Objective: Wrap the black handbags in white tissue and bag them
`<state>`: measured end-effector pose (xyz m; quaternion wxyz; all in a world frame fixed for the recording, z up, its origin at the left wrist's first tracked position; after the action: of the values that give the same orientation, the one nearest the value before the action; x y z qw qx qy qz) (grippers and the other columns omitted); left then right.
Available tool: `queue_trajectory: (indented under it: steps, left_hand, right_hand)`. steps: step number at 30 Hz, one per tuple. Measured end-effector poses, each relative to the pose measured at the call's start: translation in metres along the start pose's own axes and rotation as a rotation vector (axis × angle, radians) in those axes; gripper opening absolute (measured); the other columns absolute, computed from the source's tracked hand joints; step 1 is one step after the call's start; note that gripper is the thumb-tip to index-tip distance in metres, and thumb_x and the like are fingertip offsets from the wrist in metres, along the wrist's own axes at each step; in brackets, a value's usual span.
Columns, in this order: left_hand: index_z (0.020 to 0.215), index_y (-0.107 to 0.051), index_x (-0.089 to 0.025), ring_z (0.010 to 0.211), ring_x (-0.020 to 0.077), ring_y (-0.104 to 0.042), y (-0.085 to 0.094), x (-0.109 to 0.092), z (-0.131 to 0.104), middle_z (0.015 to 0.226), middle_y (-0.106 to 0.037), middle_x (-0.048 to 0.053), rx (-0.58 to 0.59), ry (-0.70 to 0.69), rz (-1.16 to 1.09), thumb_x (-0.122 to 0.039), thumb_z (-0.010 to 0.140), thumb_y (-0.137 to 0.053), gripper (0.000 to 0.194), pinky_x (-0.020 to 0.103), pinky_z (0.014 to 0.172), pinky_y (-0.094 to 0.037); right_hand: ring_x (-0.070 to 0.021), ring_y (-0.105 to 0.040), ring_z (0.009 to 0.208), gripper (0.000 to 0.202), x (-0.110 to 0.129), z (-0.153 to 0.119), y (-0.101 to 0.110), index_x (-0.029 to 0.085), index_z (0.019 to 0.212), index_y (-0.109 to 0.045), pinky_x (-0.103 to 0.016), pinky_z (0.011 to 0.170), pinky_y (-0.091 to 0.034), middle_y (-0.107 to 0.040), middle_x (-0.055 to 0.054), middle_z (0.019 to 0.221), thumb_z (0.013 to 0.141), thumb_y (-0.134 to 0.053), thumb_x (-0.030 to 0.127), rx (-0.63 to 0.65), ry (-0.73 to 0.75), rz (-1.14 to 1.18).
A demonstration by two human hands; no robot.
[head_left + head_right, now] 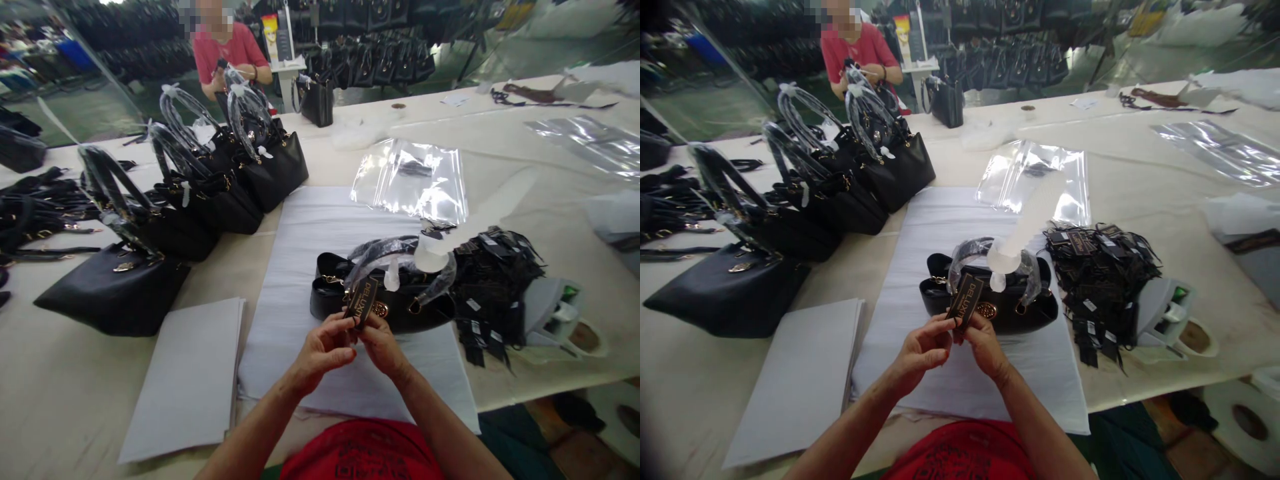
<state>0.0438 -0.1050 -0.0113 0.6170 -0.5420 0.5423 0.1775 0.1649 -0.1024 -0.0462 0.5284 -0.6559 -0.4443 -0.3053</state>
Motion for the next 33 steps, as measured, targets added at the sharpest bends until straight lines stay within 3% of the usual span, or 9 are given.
queue_trajectory:
  steps: [7, 11, 16, 19, 22, 26, 29, 33]
  left_hand:
    - [0.094, -0.072, -0.023, 0.072, 0.0098, -0.048, 0.008, -0.008, 0.011, 0.107, -0.051, 0.006, 0.002, 0.02, 0.08, -0.034, 0.06, -0.081, 0.037, 0.022, 0.059, -0.04]
    - [0.091, -0.072, -0.022, 0.076, 0.011, -0.05, 0.009, -0.011, 0.017, 0.108, -0.053, 0.007, -0.004, 0.015, 0.083, -0.034, 0.059, -0.082, 0.036, 0.023, 0.064, -0.043]
    - [0.094, -0.071, -0.02, 0.073, 0.011, -0.052, 0.008, -0.015, 0.022, 0.106, -0.052, 0.007, 0.028, -0.023, 0.181, -0.034, 0.063, -0.079, 0.035, 0.023, 0.062, -0.045]
    - [0.094, -0.07, -0.018, 0.078, 0.0139, -0.055, 0.011, -0.023, 0.022, 0.103, -0.055, 0.007, 0.021, -0.077, 0.329, -0.035, 0.065, -0.077, 0.034, 0.026, 0.069, -0.047]
    - [0.093, -0.07, -0.016, 0.087, 0.0176, -0.056, 0.014, -0.04, 0.021, 0.106, -0.057, 0.009, -0.01, -0.129, 0.497, -0.033, 0.068, -0.074, 0.03, 0.028, 0.077, -0.048]
    - [0.09, -0.07, -0.017, 0.079, 0.0161, -0.058, 0.018, -0.059, 0.011, 0.101, -0.061, 0.009, -0.047, -0.099, 0.751, -0.031, 0.071, -0.069, 0.024, 0.028, 0.075, -0.048]
    - [0.085, -0.071, -0.016, 0.072, 0.0155, -0.058, 0.033, -0.05, -0.006, 0.096, -0.062, 0.008, -0.16, 0.033, 0.714, -0.034, 0.068, -0.07, 0.025, 0.027, 0.068, -0.048]
    - [0.078, -0.072, -0.014, 0.071, 0.0161, -0.058, 0.07, -0.004, -0.042, 0.089, -0.064, 0.008, -0.441, 0.237, 0.378, -0.044, 0.056, -0.077, 0.038, 0.025, 0.066, -0.048]
  right_hand:
    - [-0.0121, -0.048, 0.058, 0.018, 0.014, -0.001, 0.008, 0.02, 0.084, -0.068, -0.025, 0.056, -0.039, -0.058, 0.001, 0.066, 0.07, -0.058, 0.022, 0.046, 0.256, -0.473]
    - [-0.0123, -0.049, 0.058, 0.014, 0.013, 0.004, 0.009, 0.018, 0.081, -0.066, -0.025, 0.056, -0.04, -0.059, 0.0, 0.065, 0.072, -0.062, 0.027, 0.096, 0.248, -0.449]
    - [-0.0122, -0.049, 0.057, 0.015, 0.005, 0.014, 0.012, 0.018, 0.076, -0.065, -0.026, 0.055, -0.042, -0.059, -0.001, 0.065, 0.074, -0.063, 0.032, 0.039, 0.357, -0.482]
    - [-0.0112, -0.049, 0.055, 0.014, 0.001, 0.017, 0.016, 0.019, 0.071, -0.063, -0.024, 0.054, -0.042, -0.058, 0.0, 0.063, 0.075, -0.062, 0.032, 0.034, 0.418, -0.577]
    - [-0.0095, -0.047, 0.05, 0.019, 0.001, 0.013, 0.021, 0.019, 0.064, -0.058, -0.022, 0.05, -0.041, -0.055, 0.002, 0.056, 0.073, -0.065, 0.035, -0.052, 0.459, -0.637]
    - [-0.0097, -0.049, 0.051, 0.023, 0.007, 0.0, 0.022, 0.019, 0.065, -0.056, -0.022, 0.049, -0.042, -0.052, 0.003, 0.055, 0.074, -0.066, 0.037, -0.156, 0.386, -0.538]
    - [-0.0098, -0.052, 0.054, 0.018, 0.014, -0.008, 0.02, 0.02, 0.075, -0.058, -0.022, 0.051, -0.046, -0.055, 0.003, 0.063, 0.075, -0.066, 0.036, -0.14, 0.282, -0.367]
    - [-0.01, -0.054, 0.058, 0.034, 0.019, -0.005, 0.022, 0.023, 0.097, -0.054, -0.022, 0.052, -0.048, -0.06, 0.003, 0.072, 0.069, -0.07, 0.032, -0.157, 0.205, -0.174]
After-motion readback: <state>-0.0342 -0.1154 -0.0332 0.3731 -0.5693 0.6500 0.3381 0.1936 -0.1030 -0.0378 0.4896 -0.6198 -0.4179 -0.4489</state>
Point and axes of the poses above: each hand's wrist, its own z-axis towards the middle knuckle, its own y-axis out of the back of the hand, x = y × z, the point moved 4 cm from there along z, towards the middle knuckle
